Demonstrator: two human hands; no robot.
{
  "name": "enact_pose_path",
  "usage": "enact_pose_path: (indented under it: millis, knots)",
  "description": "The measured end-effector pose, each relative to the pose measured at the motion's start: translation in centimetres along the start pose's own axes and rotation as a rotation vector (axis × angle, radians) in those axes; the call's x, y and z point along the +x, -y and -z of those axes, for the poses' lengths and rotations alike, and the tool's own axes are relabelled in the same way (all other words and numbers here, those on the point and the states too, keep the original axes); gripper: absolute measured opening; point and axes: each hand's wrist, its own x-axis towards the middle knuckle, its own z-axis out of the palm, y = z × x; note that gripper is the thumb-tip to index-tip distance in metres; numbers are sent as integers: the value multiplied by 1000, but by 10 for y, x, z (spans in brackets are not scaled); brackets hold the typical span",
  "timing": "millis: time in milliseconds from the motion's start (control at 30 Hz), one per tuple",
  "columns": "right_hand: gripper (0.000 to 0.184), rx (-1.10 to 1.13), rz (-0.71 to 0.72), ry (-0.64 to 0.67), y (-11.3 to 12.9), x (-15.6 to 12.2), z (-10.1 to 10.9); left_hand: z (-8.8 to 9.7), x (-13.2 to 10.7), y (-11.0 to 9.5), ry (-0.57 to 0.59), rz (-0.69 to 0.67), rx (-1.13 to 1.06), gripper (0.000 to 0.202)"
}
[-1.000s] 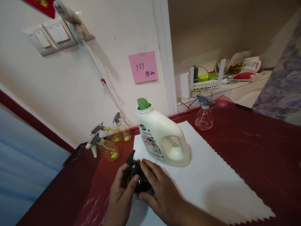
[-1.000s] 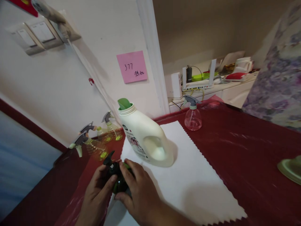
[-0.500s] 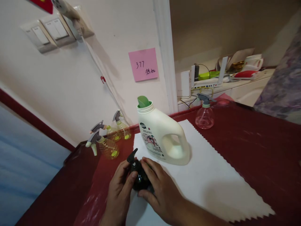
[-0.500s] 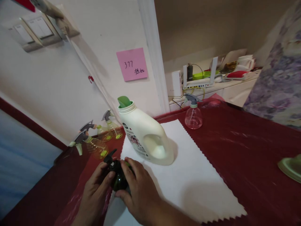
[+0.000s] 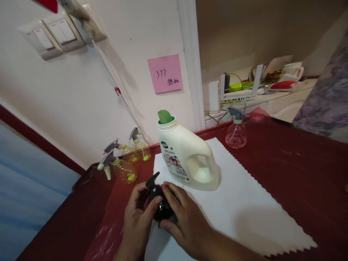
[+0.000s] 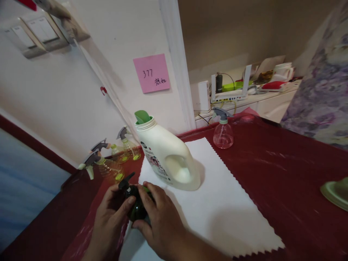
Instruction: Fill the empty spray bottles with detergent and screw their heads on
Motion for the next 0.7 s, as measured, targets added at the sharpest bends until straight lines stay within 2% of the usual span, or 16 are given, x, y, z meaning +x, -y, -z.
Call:
enact_pose_path:
  millis: [100,267,367,500,600,700]
  knots:
    - [86,11,-5,-11,-1,-1,-2,4,-2,3,8,31,29,30]
    - [86,18,-29,-16,2,0,-1,7,-10,4,-33,90,27,40]
    - [84,22,-40,-13,3,0,0,4,-7,-1,37,16,59,40]
    - [83,13,-39,-8,3,1,1,2,1,-6,39,-101,179,27]
    - [85,25,-43,-5,3,2,0,4,1,-5,54,-58,183,28]
    - [85,23,-28,-17,1,1,-3,5,-3,-3,-7,15,104,34]
